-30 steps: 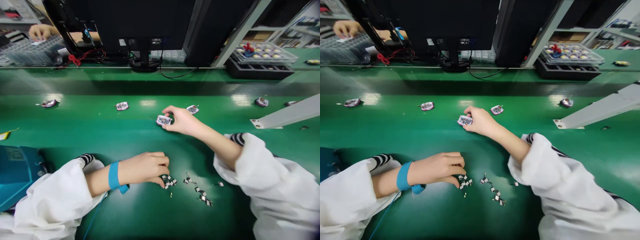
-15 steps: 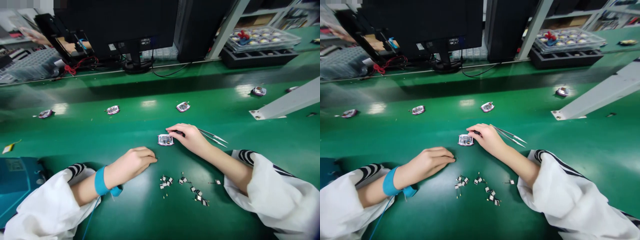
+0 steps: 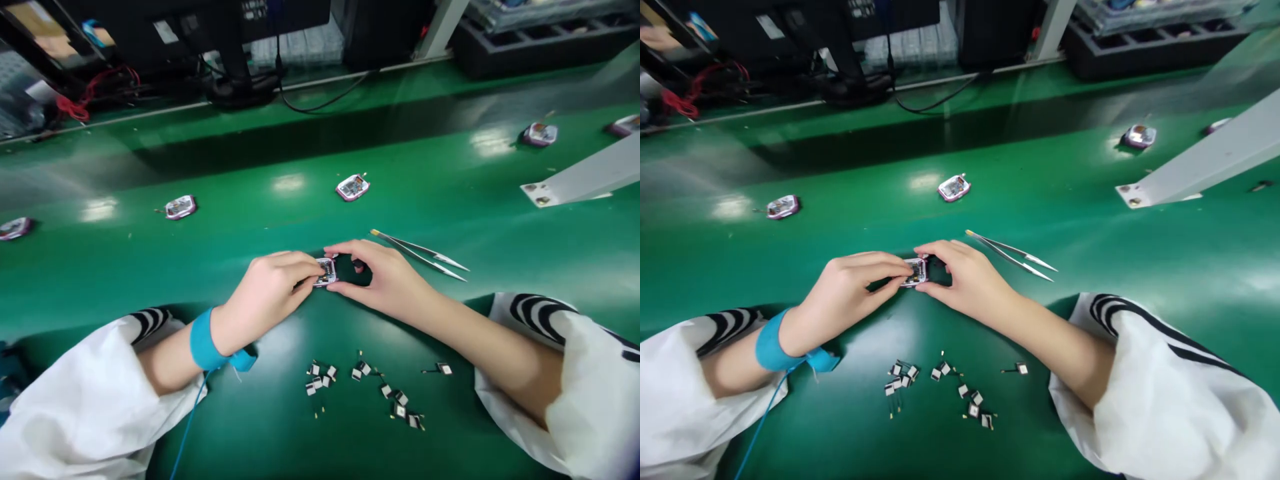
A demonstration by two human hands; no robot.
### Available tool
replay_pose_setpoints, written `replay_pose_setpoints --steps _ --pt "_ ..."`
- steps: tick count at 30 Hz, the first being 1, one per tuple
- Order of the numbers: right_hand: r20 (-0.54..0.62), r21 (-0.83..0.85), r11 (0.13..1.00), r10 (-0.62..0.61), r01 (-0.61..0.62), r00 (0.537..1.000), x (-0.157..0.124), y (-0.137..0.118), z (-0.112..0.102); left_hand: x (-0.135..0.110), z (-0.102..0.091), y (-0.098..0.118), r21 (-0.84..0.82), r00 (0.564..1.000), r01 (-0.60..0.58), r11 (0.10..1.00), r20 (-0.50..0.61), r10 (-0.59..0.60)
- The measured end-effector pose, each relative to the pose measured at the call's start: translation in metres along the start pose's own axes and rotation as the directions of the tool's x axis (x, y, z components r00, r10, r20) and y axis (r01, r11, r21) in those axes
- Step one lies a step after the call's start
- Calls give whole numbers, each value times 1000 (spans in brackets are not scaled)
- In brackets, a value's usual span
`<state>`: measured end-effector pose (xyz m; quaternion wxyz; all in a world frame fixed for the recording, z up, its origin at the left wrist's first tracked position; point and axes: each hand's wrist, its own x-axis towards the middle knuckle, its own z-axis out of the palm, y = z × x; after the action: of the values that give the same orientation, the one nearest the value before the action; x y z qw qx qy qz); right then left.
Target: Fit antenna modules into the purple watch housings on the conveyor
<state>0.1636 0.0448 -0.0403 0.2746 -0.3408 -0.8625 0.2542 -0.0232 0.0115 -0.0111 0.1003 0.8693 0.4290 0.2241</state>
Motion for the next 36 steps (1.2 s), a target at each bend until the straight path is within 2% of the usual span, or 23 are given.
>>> replay_pose_setpoints --steps 4,8,18,36 --pt "2 12 1000 -8 8 1000 0 0 -2 -2 1 2 110 998 -61 992 28 59" --pt "16 25 1000 5 -5 1000 0 0 -3 -4 2 4 196 998 -67 978 4 68" --pt "61 35 998 51 -53 997 1 -1 -4 -2 0 6 233 998 -30 972 63 16" --pt "65 6 999 50 -51 997 1 -2 -5 -1 2 9 292 998 -53 955 52 39"
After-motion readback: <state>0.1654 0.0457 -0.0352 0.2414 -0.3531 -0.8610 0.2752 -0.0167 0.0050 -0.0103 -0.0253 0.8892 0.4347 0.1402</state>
